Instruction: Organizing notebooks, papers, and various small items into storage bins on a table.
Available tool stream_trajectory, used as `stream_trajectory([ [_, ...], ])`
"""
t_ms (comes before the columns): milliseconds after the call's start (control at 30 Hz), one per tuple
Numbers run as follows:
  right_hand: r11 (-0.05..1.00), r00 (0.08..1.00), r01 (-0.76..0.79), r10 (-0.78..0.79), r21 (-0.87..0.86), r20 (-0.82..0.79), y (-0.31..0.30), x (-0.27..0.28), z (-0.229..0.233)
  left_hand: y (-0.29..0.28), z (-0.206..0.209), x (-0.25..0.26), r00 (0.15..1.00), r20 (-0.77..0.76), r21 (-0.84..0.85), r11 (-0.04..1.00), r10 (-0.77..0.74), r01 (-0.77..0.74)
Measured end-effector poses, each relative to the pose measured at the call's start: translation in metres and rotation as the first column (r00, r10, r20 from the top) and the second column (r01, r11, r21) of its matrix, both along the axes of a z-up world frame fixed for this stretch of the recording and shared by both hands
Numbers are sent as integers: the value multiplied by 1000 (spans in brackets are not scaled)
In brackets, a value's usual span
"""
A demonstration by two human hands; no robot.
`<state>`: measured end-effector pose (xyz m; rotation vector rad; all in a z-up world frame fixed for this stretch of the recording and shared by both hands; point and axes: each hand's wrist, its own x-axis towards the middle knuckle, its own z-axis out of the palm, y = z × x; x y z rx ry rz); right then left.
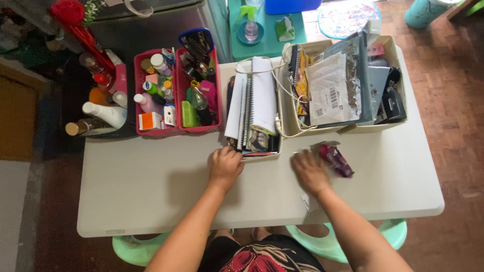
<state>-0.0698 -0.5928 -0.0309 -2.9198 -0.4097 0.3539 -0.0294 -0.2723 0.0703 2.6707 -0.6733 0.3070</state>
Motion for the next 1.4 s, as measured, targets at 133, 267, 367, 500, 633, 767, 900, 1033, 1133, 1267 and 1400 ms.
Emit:
stream_trajectory([
  [133,996,997,-27,33,-80,76,-40,-10,-1,10,6,-16,998,-64,42,999,23,-20],
  [267,997,991,39,-30,-69,132,-52,-12,18,22,10,-37,997,-75,47,999,30,-26],
  [367,999,969,45,-47,13,244,-49,-11,38,25,15,-52,995,-90,48,998,37,-33],
  [500,950,818,-18,-164,311,551,-13,11,53,23,36,-60,977,-199,51,996,83,-75],
  [633,915,731,-146,-157,377,664,56,98,109,24,41,-50,949,-295,-51,990,108,-129],
  [767,932,826,-142,-74,333,559,103,181,163,19,31,-29,861,-361,-247,853,358,-459],
  [900,997,970,-17,-3,80,245,97,244,113,10,6,-20,765,-476,-328,719,434,-612],
  [1033,841,972,146,-221,521,85,53,287,107,14,-25,-28,869,-205,-466,736,451,-492],
  [1133,111,885,148,-458,983,-82,1,316,109,23,-29,-29,899,-260,-424,794,353,-435],
  [1267,371,707,118,-683,921,184,-37,285,146,33,-21,-33,691,-657,-241,784,301,-571],
  [1400,975,866,108,-189,195,464,-23,235,163,29,-8,-31,639,-717,-197,799,278,-569],
])
